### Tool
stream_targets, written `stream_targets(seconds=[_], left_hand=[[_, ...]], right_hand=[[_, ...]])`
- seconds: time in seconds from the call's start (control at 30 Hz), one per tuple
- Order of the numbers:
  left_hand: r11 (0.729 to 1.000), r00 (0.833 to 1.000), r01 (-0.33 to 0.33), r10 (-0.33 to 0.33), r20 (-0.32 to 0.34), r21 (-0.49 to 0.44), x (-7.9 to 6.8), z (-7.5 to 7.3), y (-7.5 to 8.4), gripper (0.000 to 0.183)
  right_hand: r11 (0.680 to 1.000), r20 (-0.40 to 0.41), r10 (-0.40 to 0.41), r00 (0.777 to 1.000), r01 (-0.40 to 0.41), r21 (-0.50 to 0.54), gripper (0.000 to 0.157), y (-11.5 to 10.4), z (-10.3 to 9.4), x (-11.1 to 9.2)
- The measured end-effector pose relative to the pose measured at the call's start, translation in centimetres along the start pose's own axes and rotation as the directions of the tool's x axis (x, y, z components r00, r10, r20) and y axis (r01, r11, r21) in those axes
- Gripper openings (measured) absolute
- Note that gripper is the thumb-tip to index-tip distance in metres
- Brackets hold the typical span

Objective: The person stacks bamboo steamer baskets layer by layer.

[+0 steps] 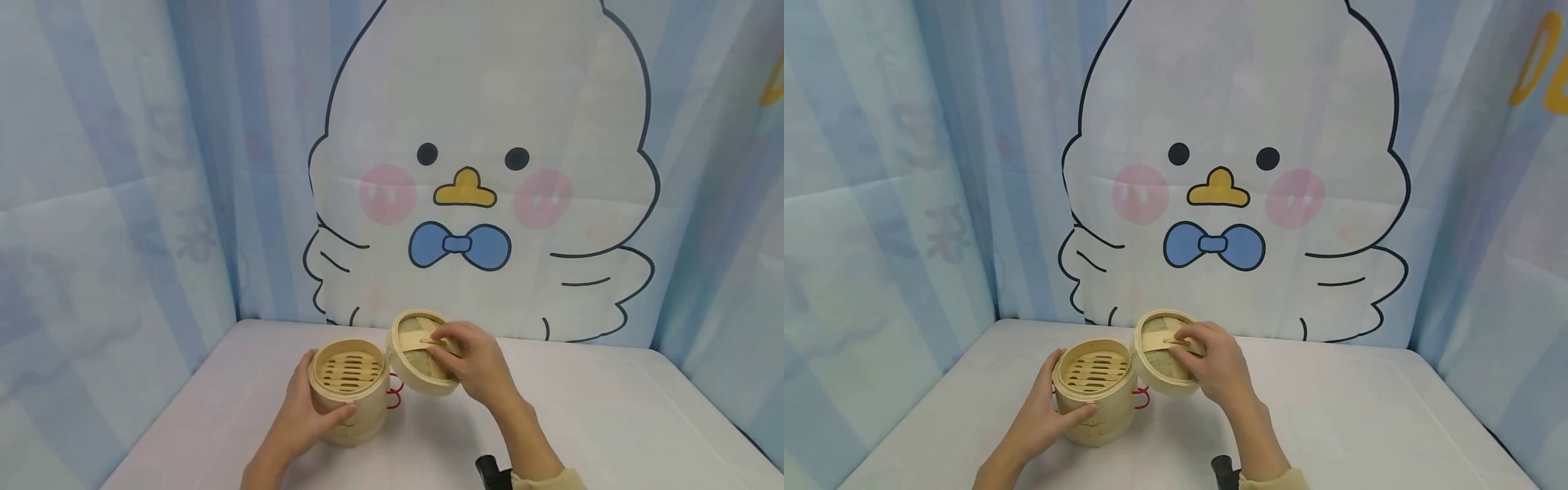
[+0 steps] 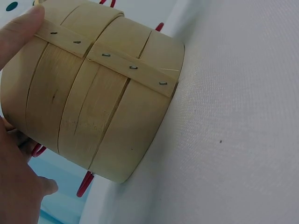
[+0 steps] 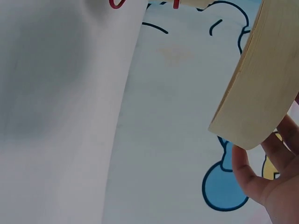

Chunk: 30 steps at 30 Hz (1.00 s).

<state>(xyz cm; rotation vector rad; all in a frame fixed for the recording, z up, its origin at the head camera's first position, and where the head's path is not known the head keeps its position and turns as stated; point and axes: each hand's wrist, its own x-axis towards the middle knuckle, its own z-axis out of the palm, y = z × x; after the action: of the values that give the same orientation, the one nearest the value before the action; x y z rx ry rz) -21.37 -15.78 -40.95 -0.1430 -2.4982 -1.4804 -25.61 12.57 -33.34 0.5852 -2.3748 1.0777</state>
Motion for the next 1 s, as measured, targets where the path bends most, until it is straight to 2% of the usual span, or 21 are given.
stream_targets(seconds=[0.3, 0.5, 0.73, 1.0], left_hand=[[1.000, 1.000, 0.000, 0.000, 0.008, -0.003, 0.0, -0.1, 0.0, 0.121], [1.000, 1.000, -0.006, 0.006, 0.006, -0.006, 0.0, -0.1, 0.0, 0.121], [1.000, 1.000, 0.023, -0.023, 0.013, -0.021, 0.1, -0.1, 0.0, 0.123], [0.999, 1.000, 0.006, -0.006, 0.011, -0.043, 0.2, 0.0, -0.3, 0.123]], right_hand=[[1.000, 0.011, 0.001, 1.000, -0.002, 0.026, 0.017, -1.1, 1.0, 0.5], [0.999, 0.003, -0.038, 0.999, 0.037, 0.031, 0.017, -1.8, 1.8, 0.9], [0.998, 0.027, -0.050, 0.998, 0.050, 0.033, 0.015, -2.9, 2.6, 1.3], [0.997, 0.054, -0.061, 0.997, 0.059, 0.047, 0.015, -3.7, 3.6, 1.7]])
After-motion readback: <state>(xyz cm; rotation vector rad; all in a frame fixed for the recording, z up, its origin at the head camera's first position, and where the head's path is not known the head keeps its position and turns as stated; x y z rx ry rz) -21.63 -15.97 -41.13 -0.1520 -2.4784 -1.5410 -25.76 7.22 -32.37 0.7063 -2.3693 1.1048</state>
